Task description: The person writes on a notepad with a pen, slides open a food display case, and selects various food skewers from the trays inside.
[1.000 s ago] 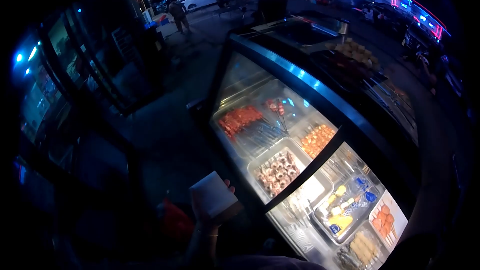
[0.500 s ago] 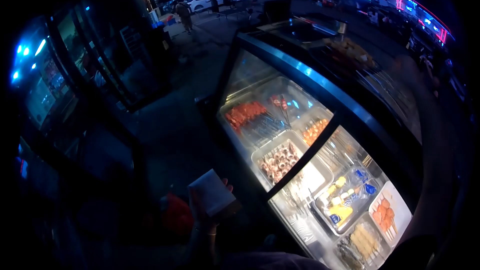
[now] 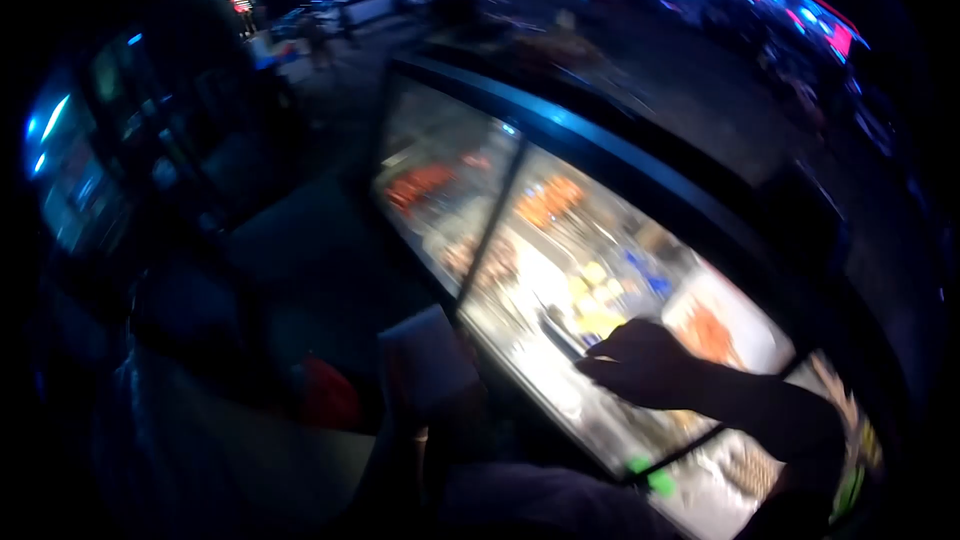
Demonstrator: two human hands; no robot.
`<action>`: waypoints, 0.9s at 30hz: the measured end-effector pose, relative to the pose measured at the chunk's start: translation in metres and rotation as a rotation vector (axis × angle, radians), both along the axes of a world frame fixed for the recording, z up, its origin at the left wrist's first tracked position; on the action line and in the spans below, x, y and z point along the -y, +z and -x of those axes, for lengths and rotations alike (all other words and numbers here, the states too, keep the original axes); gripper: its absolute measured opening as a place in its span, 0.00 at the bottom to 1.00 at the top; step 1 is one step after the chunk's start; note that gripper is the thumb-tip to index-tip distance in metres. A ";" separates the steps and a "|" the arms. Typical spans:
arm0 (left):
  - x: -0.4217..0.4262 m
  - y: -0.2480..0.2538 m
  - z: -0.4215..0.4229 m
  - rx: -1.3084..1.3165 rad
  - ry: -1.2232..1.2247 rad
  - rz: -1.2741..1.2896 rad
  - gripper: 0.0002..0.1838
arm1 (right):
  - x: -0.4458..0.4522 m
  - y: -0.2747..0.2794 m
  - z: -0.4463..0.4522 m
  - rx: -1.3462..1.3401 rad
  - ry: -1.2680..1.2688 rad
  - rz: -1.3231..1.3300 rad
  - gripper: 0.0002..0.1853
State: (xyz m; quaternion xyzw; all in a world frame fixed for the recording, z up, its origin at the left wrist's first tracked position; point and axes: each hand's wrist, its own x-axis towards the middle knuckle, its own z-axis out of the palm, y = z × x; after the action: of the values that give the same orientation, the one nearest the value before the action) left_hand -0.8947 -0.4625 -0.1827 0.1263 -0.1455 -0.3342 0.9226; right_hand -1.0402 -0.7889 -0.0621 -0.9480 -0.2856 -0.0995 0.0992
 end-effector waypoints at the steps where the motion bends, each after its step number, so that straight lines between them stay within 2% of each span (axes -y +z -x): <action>1: 0.007 -0.003 0.019 0.026 -0.029 0.010 0.40 | -0.007 -0.054 0.041 -0.173 -0.137 -0.142 0.15; 3: 0.031 -0.011 0.059 0.049 -0.130 0.024 0.38 | -0.026 -0.143 0.116 -0.523 -0.283 -0.659 0.16; 4: 0.048 -0.017 0.081 0.050 -0.195 0.024 0.37 | -0.037 -0.161 0.147 -0.788 -0.360 -0.741 0.18; 5: 0.070 -0.022 0.101 0.055 -0.258 0.027 0.36 | -0.045 -0.209 0.184 -0.757 -0.326 -0.892 0.21; 6: 0.089 -0.004 0.125 -0.127 -0.462 0.160 0.38 | -0.051 -0.215 0.217 -0.778 -0.303 -0.922 0.20; 7: 0.096 0.001 0.145 -0.148 -0.458 0.036 0.39 | -0.058 -0.253 0.251 -0.751 -0.214 -0.870 0.18; 8: 0.105 0.008 0.159 -0.142 -0.446 -0.070 0.41 | -0.063 -0.261 0.283 -0.856 -0.270 -1.112 0.16; 10: 0.119 0.026 0.190 -0.293 -0.597 -0.237 0.43 | -0.051 -0.229 0.327 -0.766 -0.310 -1.107 0.12; 12: 0.127 0.023 0.200 -0.060 -0.739 -0.205 0.40 | -0.032 -0.208 0.370 -0.813 -0.519 -0.930 0.09; 14: 0.148 0.023 0.217 0.083 -0.868 -0.132 0.38 | -0.021 -0.214 0.413 -0.450 -0.891 -0.790 0.05; 16: 0.170 0.046 0.245 0.059 -0.992 -0.083 0.37 | -0.010 -0.198 0.475 0.265 -1.207 -0.695 0.09; 18: 0.178 0.052 0.260 0.031 -0.902 -0.223 0.36 | 0.014 -0.194 0.535 0.601 -1.450 -0.367 0.20; 19: 0.181 0.049 0.265 0.057 -0.748 -0.371 0.36 | 0.023 -0.192 0.559 0.767 -1.538 -0.190 0.26; 20: 0.186 0.048 0.268 0.080 -0.582 -0.511 0.36 | 0.028 -0.190 0.577 0.834 -1.720 -0.158 0.29; 21: 0.197 0.063 0.293 0.118 -0.625 -0.360 0.37 | 0.034 -0.187 0.592 0.903 -1.894 -0.131 0.32; 23: 0.204 0.078 0.309 0.117 -0.758 -0.273 0.39 | 0.036 -0.178 0.607 0.992 -2.166 -0.484 0.37; 26: 0.209 0.088 0.318 0.115 -0.945 -0.123 0.42 | 0.033 -0.157 0.595 0.922 -2.175 -1.142 0.40; 27: 0.210 0.089 0.322 0.117 -1.009 -0.075 0.43 | 0.034 -0.164 0.596 0.872 -2.238 -1.139 0.40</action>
State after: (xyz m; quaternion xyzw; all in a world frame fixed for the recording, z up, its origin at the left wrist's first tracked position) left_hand -1.2171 -0.6729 -0.0936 0.0917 -0.2277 -0.7353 0.6317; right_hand -1.6365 -0.8230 -0.2258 -0.3873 0.7163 -0.5258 0.2459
